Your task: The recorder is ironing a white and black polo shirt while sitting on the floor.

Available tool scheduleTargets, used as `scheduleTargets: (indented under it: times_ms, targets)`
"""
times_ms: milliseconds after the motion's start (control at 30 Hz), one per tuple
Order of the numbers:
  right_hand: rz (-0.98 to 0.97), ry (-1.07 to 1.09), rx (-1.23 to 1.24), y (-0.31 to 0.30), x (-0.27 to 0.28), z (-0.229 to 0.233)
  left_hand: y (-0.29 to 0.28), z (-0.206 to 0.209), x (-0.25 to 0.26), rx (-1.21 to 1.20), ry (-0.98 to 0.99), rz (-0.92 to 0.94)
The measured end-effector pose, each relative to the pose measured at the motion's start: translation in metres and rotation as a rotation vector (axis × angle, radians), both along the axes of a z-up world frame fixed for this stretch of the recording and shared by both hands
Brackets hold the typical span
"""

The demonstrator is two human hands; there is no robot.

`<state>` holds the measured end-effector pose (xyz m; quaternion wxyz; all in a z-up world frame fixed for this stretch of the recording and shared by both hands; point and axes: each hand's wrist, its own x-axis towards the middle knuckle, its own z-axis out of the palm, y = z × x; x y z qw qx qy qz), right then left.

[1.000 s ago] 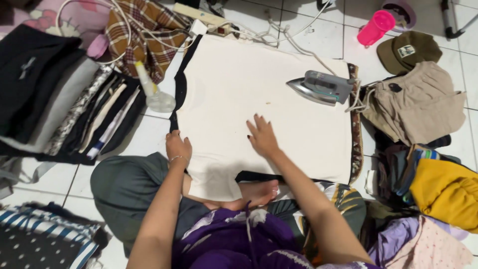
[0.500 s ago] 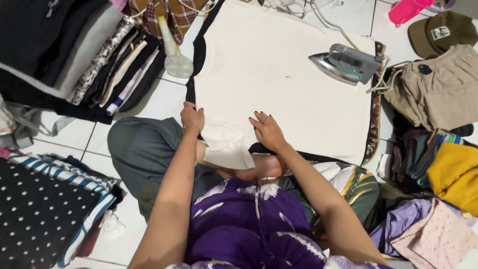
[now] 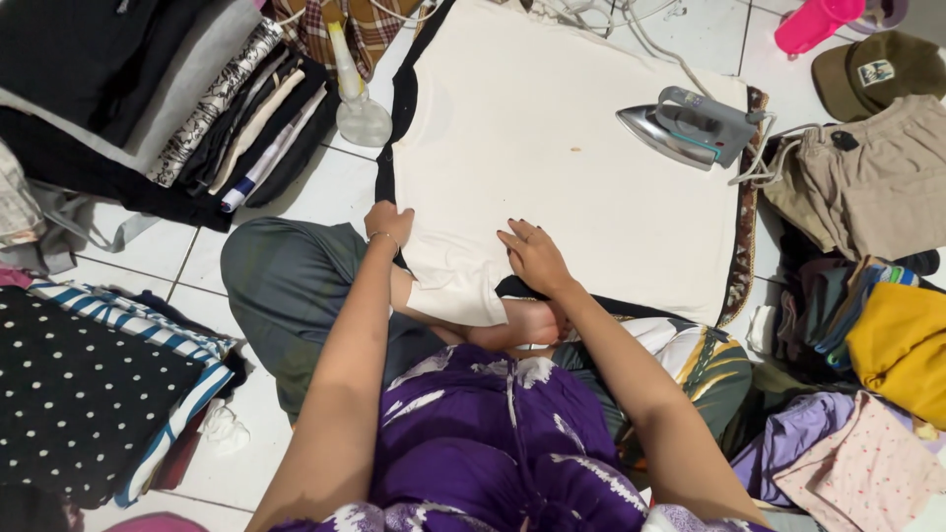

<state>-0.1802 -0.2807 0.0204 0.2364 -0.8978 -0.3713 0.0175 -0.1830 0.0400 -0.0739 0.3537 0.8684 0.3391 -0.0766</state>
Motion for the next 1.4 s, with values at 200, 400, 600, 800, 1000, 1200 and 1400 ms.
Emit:
scheduleTargets:
  times_ms: [200,400,600,800,1000,1200,1400]
  targets:
    - [0.026,0.002,0.024,-0.006,0.003,-0.003,-0.013,0.077,-0.015,-0.647,0.172,-0.022]
    - [0.063,0.145,-0.050,-0.006,0.003,0.017,-0.030,0.056,-0.024,-0.061,0.277,-0.585]
    - [0.190,0.266,-0.089,-0.003,0.002,0.032,-0.048,0.063,-0.046,-0.638,0.138,-0.511]
    - [0.059,0.096,-0.021,-0.001,-0.007,0.016,-0.061,0.064,-0.060,-0.945,-0.083,-0.115]
    - [0.026,-0.092,0.107,-0.009,-0.015,0.033,-0.059,0.083,-0.060,-1.192,-0.241,0.080]
    - [-0.035,-0.089,0.123,-0.020,-0.016,0.046,-0.050,0.118,-0.046,-1.290,-0.247,0.156]
    - [-0.092,-0.168,-0.092,-0.069,0.001,0.036,-0.046,0.149,-0.039,-1.401,-0.215,0.163]
